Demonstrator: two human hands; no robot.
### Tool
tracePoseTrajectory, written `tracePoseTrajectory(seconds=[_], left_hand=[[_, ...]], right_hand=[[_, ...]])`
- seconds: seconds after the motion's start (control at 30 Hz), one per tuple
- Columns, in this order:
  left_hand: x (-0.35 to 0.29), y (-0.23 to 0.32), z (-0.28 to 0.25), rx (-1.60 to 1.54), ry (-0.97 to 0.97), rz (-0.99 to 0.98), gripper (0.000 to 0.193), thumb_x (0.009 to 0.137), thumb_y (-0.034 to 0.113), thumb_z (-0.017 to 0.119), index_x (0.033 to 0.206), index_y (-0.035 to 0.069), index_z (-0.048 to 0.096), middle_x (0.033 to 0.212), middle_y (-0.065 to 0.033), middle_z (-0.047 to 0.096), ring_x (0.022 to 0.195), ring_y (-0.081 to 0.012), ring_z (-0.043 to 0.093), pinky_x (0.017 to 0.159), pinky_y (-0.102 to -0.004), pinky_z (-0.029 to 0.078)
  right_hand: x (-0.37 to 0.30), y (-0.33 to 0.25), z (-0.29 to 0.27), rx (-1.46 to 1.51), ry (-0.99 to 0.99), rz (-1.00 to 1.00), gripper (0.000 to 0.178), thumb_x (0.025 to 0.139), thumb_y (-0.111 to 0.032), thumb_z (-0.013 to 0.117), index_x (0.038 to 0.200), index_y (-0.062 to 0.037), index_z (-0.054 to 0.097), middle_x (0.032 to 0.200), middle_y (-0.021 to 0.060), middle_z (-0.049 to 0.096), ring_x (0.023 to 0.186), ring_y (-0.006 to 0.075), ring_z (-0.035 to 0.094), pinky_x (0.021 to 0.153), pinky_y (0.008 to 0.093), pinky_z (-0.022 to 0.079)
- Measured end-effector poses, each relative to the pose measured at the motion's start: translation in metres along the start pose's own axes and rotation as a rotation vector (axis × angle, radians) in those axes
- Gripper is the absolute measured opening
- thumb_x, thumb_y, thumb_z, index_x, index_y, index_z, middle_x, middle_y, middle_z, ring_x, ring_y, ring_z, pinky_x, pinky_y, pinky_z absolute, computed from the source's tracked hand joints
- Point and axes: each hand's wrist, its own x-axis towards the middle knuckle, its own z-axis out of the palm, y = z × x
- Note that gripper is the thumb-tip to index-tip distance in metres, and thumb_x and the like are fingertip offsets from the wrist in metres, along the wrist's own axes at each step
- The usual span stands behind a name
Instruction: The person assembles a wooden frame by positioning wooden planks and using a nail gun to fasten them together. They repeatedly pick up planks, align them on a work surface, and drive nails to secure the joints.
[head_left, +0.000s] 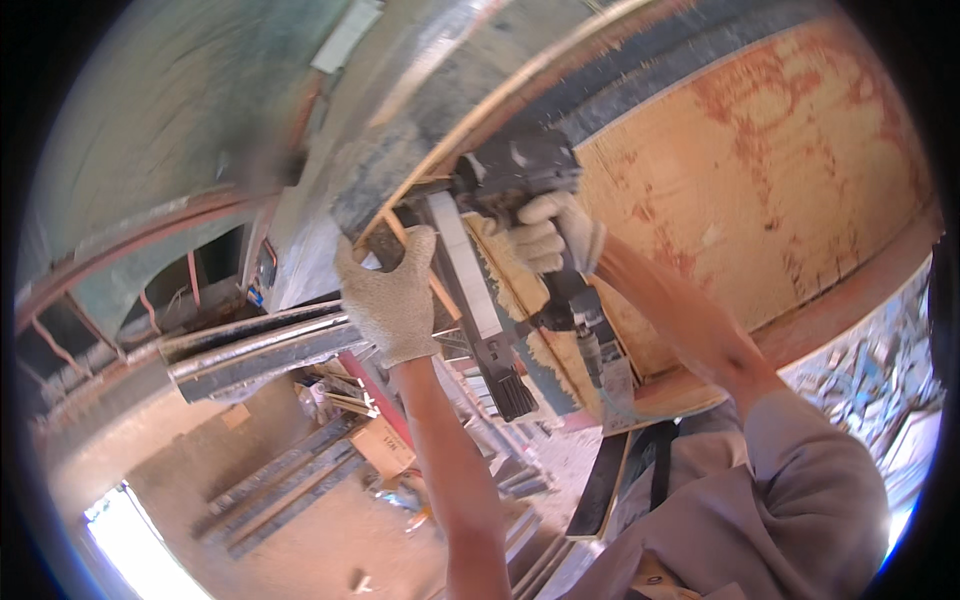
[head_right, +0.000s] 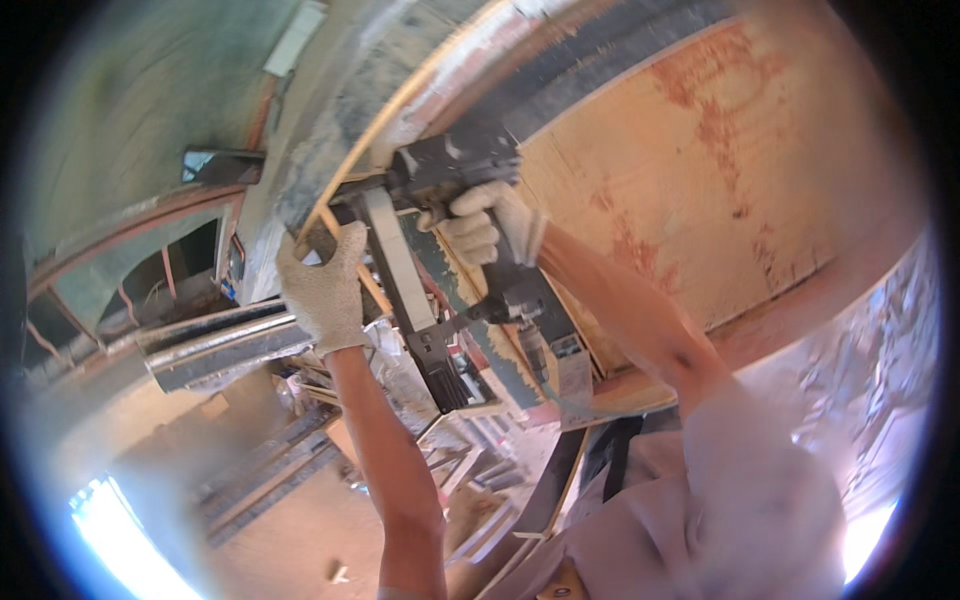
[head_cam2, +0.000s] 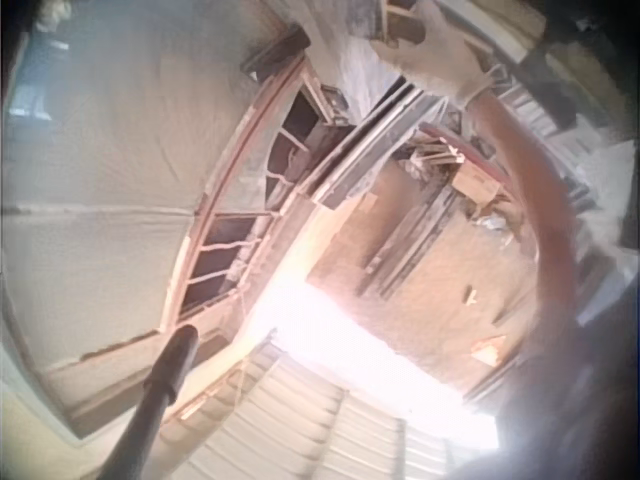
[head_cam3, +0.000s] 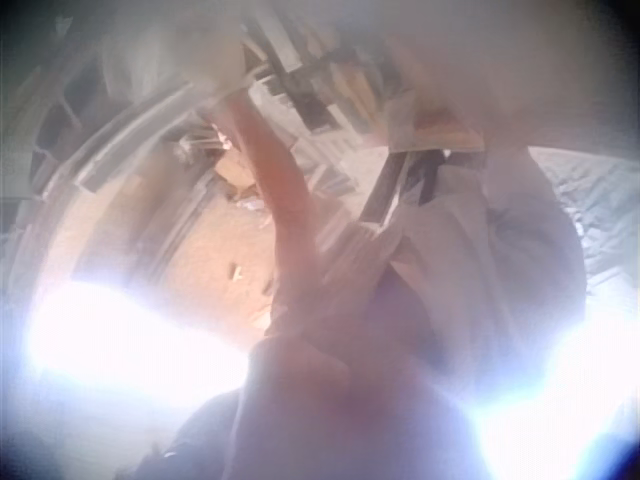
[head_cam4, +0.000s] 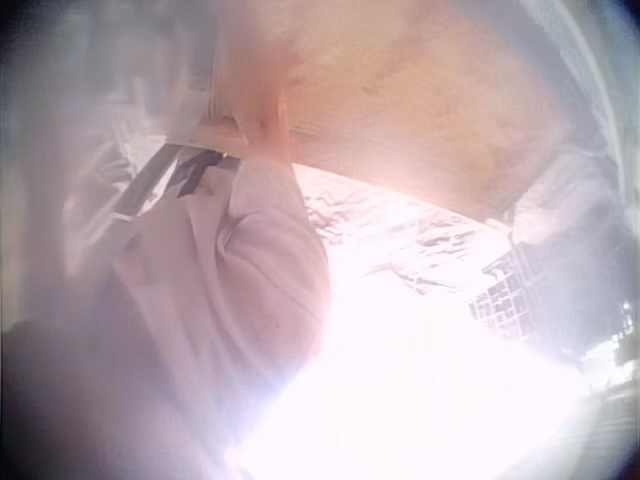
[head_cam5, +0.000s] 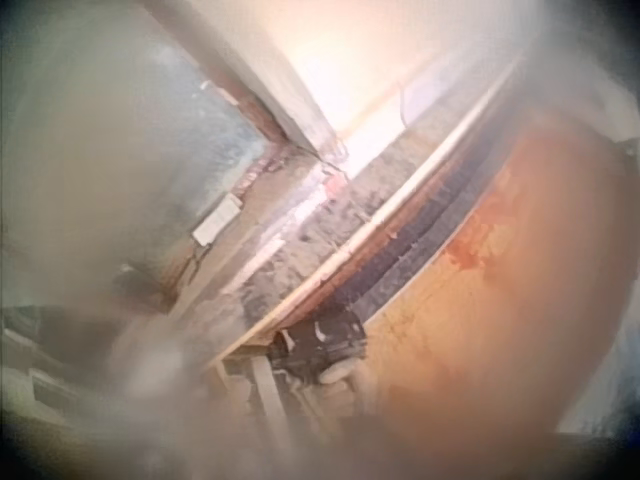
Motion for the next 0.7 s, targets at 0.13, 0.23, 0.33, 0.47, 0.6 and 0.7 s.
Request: tracePoseTrajectory(seconds=[0.13,0.23,0.33,0.47,0.6,0.7], left_hand=[[0.012,-0.066,0.014,-0.51,-0.107,-0.279,0.075,0.096,0.053,0.068,0.137,-0.009,0.056,0.124,-0.0259,0.066,0.115,-0.0363,0.064,0.096,-0.0438,0.049],[0.009,-0.094,0.022,-0.541,-0.251,-0.352,0.084,0.101,0.068,0.047,0.137,-0.008,0.057,0.126,-0.0194,0.066,0.112,-0.0312,0.06,0.098,-0.0422,0.047],[0.022,-0.042,0.015,-0.978,-0.216,-0.734,0.09,0.099,0.073,0.045,0.138,-0.007,0.058,0.128,-0.0165,0.066,0.108,-0.0279,0.06,0.096,-0.0392,0.047],[0.024,-0.059,0.05,-1.042,-0.152,-0.676,0.09,0.1,0.073,0.042,0.132,-0.008,0.062,0.121,-0.0167,0.07,0.103,-0.0264,0.063,0.093,-0.0372,0.049],[0.025,-0.043,0.044,-0.939,-0.162,-0.627,0.091,0.101,0.073,0.038,0.122,-0.011,0.066,0.113,-0.0223,0.072,0.103,-0.0344,0.067,0.09,-0.041,0.05],[0.027,-0.037,0.048,-0.795,-0.145,-0.61,0.092,0.103,0.071,0.032,0.108,-0.012,0.071,0.103,-0.0313,0.072,0.102,-0.0463,0.068,0.088,-0.0491,0.051]], right_hand=[[-0.031,0.001,0.075,-0.547,0.362,-0.161,0.039,0.095,-0.016,0.058,0.125,0.0091,0.057,0.06,-0.003,0.039,0.051,0.0125,0.046,0.051,0.0319,0.042],[-0.04,0.027,0.144,-0.863,0.659,-0.214,0.017,0.091,-0.008,0.063,0.103,0.0032,0.063,0.06,0.0001,0.045,0.05,0.0152,0.048,0.052,0.0322,0.044],[-0.048,0.035,0.191,-1.195,0.791,-0.174,0.008,0.089,-0.005,0.066,0.084,-0.0024,0.061,0.061,0.0019,0.047,0.051,0.0162,0.05,0.052,0.0323,0.046],[-0.021,0.042,0.238,-1.547,0.699,-0.016,0.02,0.096,-0.007,0.059,0.077,-0.0031,0.057,0.065,0.0029,0.05,0.059,0.0143,0.054,0.057,0.03,0.047],[0.046,0.051,0.28,-2.28,0.541,0.258,0.017,0.1,-0.008,0.051,0.088,-0.0066,0.064,0.062,-0.0023,0.047,0.05,0.0105,0.053,0.051,0.0279,0.049],[0.086,0.051,0.28,-2.115,0.71,0.257,0.014,0.093,-0.006,0.057,0.079,-0.0057,0.059,0.057,0.001,0.048,0.045,0.0131,0.052,0.045,0.03,0.046]])
